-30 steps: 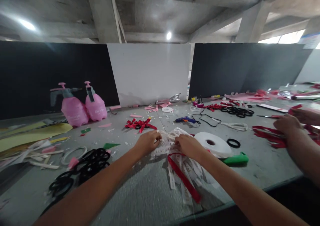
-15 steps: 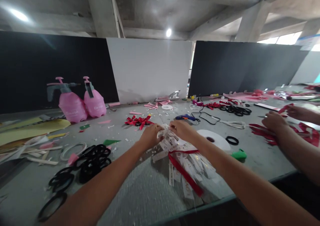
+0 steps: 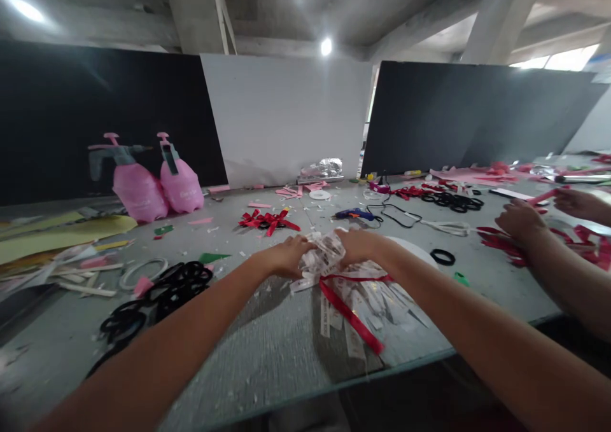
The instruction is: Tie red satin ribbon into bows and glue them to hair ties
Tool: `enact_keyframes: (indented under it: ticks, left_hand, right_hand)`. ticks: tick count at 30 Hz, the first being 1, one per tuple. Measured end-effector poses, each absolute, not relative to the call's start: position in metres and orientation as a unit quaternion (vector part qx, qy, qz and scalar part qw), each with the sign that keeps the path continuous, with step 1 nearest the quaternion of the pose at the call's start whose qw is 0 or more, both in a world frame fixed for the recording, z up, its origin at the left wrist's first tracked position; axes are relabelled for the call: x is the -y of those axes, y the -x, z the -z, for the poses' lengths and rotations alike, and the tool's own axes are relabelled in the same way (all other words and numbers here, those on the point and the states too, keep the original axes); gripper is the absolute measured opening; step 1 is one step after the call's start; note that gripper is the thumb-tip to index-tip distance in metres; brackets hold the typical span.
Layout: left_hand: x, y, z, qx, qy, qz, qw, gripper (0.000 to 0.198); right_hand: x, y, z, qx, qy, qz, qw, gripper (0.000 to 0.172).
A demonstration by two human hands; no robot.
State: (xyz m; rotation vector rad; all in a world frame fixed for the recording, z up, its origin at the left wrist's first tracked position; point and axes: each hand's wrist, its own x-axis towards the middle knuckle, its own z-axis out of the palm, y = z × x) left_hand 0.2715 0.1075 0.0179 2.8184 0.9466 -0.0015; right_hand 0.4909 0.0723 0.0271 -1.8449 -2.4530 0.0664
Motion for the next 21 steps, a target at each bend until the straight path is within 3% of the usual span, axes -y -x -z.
enact_keyframes:
  ticks: [3,6,9,12,14,17,21]
  left_hand:
    - [-0.097,-0.277,-0.019,-0.351,-0.933,-0.064,0.040,0.066]
    - [-0.082,-0.283,-0.027,-0.314,-0.934,-0.172,-0.015,0.047]
    - [-0.066,-0.285,-0.025,-0.164,-0.976,-0.135,0.039,0.029]
    - [-0.059,-0.283,-0.014,-0.133,-0.982,-0.110,0.072,0.020]
    - [-0.061,-0.282,-0.009,-0.166,-0.970,-0.146,0.099,0.013]
    - [-0.069,-0.282,-0.012,-0.215,-0.922,-0.244,0.212,0.012]
    - [-0.077,-0.278,-0.042,-0.206,-0.778,-0.350,0.479,0.014]
  right_hand:
    - [-0.065,-0.499,-0.020,0.798,0.601,-0.020,0.026,0.046]
    - [-0.058,-0.505,-0.033,0.792,0.603,0.035,0.087,0.046]
    - [-0.042,-0.501,-0.045,0.808,0.577,-0.006,0.115,0.031]
    - [-0.018,-0.488,-0.043,0.802,0.583,-0.112,0.072,0.016]
    - [-0.004,-0.479,-0.038,0.788,0.596,-0.141,0.060,0.023]
    - [0.003,-0.471,-0.041,0.778,0.589,-0.190,0.111,0.036]
    - [-0.006,-0.456,-0.078,0.692,0.561,-0.335,0.305,0.036]
